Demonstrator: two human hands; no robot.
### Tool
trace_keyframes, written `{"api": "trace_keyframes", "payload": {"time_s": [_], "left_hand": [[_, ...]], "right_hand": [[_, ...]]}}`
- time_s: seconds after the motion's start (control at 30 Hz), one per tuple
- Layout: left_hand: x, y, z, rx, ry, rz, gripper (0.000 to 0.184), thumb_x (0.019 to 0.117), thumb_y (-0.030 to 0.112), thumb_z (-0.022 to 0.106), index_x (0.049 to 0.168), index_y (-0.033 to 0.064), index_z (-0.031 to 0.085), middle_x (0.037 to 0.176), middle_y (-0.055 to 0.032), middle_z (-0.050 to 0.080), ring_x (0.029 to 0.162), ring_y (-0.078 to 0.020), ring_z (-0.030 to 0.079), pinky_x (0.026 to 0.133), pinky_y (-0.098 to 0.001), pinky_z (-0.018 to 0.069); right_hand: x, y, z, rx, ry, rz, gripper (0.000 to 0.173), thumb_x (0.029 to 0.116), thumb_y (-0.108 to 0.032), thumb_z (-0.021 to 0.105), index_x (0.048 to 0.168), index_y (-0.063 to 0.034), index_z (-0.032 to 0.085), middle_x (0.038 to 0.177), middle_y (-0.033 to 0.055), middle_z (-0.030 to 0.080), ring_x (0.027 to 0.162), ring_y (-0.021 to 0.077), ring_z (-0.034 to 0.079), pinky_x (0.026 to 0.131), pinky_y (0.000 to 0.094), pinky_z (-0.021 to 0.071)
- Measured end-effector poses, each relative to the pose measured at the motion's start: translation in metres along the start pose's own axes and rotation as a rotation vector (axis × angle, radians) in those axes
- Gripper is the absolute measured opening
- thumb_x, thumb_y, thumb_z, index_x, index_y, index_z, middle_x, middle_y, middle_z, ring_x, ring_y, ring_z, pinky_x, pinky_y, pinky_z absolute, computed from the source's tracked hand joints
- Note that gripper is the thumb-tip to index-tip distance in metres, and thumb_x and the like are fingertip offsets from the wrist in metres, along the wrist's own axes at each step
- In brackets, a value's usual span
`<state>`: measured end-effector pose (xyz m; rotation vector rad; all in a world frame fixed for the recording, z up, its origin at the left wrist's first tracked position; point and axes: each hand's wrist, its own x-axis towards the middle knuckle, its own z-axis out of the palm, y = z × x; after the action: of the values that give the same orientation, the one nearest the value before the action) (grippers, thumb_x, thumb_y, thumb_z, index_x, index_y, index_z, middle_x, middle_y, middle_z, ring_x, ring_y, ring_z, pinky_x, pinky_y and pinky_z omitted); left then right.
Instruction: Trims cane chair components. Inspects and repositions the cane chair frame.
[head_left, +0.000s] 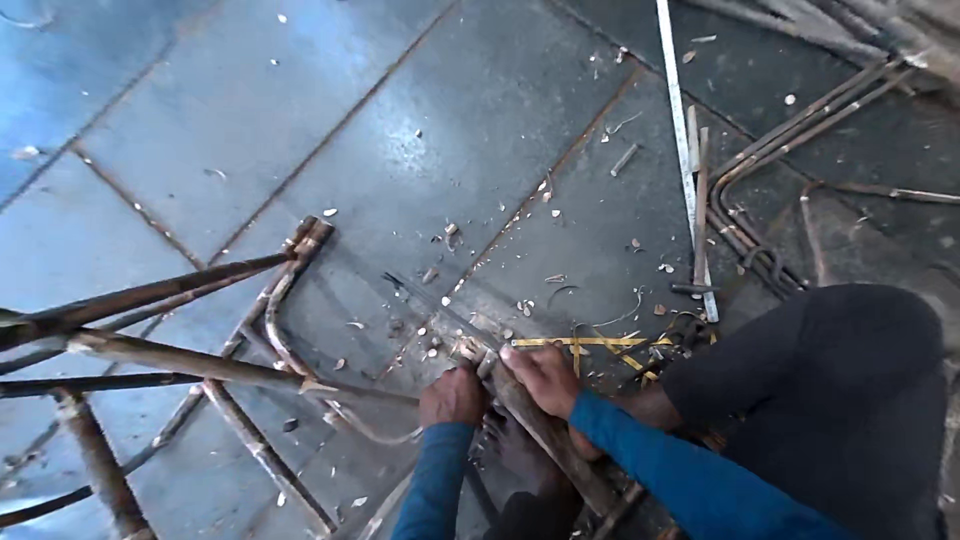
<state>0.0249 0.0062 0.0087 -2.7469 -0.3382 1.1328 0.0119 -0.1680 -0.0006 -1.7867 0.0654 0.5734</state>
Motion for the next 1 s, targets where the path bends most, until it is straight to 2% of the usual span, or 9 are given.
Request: {"api": "trace_keyframes", "payload": {"time_s": [0.2, 0.23, 0.3, 0.33, 0.4, 0.67, 0.77, 0.87, 1.0], "left_hand": [[0.006, -0.005, 0.006, -0.007, -0.013, 0.008, 0.035, 0.0938, 0.036, 0.064, 0.117, 0.0089, 0.066, 0.102, -0.0169, 0.074, 0.098, -0.0385, 0.073, 0.081, -0.0588, 0.0566], [0.010, -0.009, 0.027, 0.002, 0.107, 0.024, 0.035, 0.0942, 0.040, 0.061, 0.112, 0.0105, 0.066, 0.095, -0.0155, 0.074, 0.092, -0.0376, 0.073, 0.076, -0.0594, 0.0568], [0.038, -0.018, 0.105, 0.059, 0.852, 0.091, 0.039, 0.0817, 0.053, 0.050, 0.079, 0.0167, 0.064, 0.057, -0.0084, 0.059, 0.051, -0.0316, 0.062, 0.045, -0.0576, 0.0461], [0.013, -0.012, 0.057, 0.024, 0.355, 0.052, 0.038, 0.0915, 0.047, 0.056, 0.103, 0.0132, 0.067, 0.082, -0.0127, 0.072, 0.080, -0.0354, 0.073, 0.067, -0.0590, 0.0564], [0.002, -0.008, 0.004, -0.002, 0.007, 0.009, 0.039, 0.0935, 0.038, 0.065, 0.120, 0.0088, 0.066, 0.104, -0.0182, 0.074, 0.100, -0.0390, 0.073, 0.082, -0.0587, 0.0566], [0.003, -0.008, 0.004, -0.022, -0.007, 0.044, 0.039, 0.0923, 0.035, 0.067, 0.117, 0.0058, 0.065, 0.103, -0.0182, 0.074, 0.097, -0.0391, 0.073, 0.082, -0.0585, 0.0565], [-0.001, -0.011, -0.002, -0.021, -0.030, 0.045, 0.037, 0.0915, 0.034, 0.067, 0.118, 0.0071, 0.065, 0.105, -0.0174, 0.074, 0.100, -0.0377, 0.073, 0.083, -0.0580, 0.0567], [-0.030, -0.022, -0.044, -0.027, -0.054, 0.060, 0.036, 0.0931, 0.032, 0.061, 0.120, 0.0093, 0.066, 0.110, -0.0182, 0.073, 0.104, -0.0384, 0.071, 0.084, -0.0590, 0.0561], [-0.092, -0.064, -0.112, -0.076, -0.069, 0.113, 0.038, 0.0925, 0.041, 0.063, 0.116, 0.0119, 0.069, 0.107, -0.0165, 0.072, 0.102, -0.0383, 0.070, 0.085, -0.0613, 0.0542]], "right_hand": [[-0.047, 0.004, -0.036, 0.077, -0.093, 0.135, 0.053, 0.1055, -0.049, 0.047, 0.082, -0.0067, 0.067, 0.065, 0.0016, 0.054, 0.058, 0.0131, 0.054, 0.060, 0.0357, 0.0500], [-0.039, 0.004, -0.029, 0.048, -0.084, 0.148, 0.054, 0.1054, -0.050, 0.047, 0.081, -0.0057, 0.068, 0.065, 0.0031, 0.056, 0.060, 0.0150, 0.056, 0.063, 0.0387, 0.0514], [-0.002, 0.001, -0.003, -0.027, -0.059, 0.082, 0.060, 0.1064, -0.050, 0.045, 0.074, -0.0050, 0.067, 0.063, 0.0069, 0.058, 0.063, 0.0210, 0.059, 0.071, 0.0476, 0.0521], [0.015, -0.004, 0.004, -0.057, -0.072, 0.056, 0.061, 0.1071, -0.050, 0.044, 0.073, -0.0047, 0.066, 0.064, 0.0086, 0.059, 0.064, 0.0238, 0.061, 0.070, 0.0502, 0.0519], [0.022, -0.007, 0.007, -0.028, -0.091, 0.069, 0.062, 0.1074, -0.052, 0.042, 0.074, -0.0046, 0.065, 0.065, 0.0085, 0.057, 0.065, 0.0239, 0.059, 0.069, 0.0487, 0.0503], [-0.022, -0.016, -0.080, -0.144, 0.073, 0.146, 0.054, 0.1058, -0.050, 0.046, 0.076, -0.0099, 0.065, 0.059, 0.0034, 0.053, 0.051, 0.0173, 0.052, 0.050, 0.0394, 0.0461], [-0.006, -0.011, -0.114, -0.676, 0.120, 0.049, 0.051, 0.1052, -0.050, 0.049, 0.095, -0.0057, 0.072, 0.071, 0.0149, 0.067, 0.069, 0.0336, 0.069, 0.065, 0.0564, 0.0564], [-0.008, -0.059, -0.137, -0.916, -0.136, 0.261, 0.054, 0.1093, -0.043, 0.044, 0.129, 0.0020, 0.064, 0.113, 0.0262, 0.071, 0.114, 0.0441, 0.066, 0.100, 0.0593, 0.0488], [0.004, 0.044, -0.141, -1.144, -0.225, 0.186, 0.057, 0.1065, -0.051, 0.042, 0.122, -0.0030, 0.068, 0.118, 0.0230, 0.070, 0.115, 0.0415, 0.066, 0.098, 0.0596, 0.0502]]}}
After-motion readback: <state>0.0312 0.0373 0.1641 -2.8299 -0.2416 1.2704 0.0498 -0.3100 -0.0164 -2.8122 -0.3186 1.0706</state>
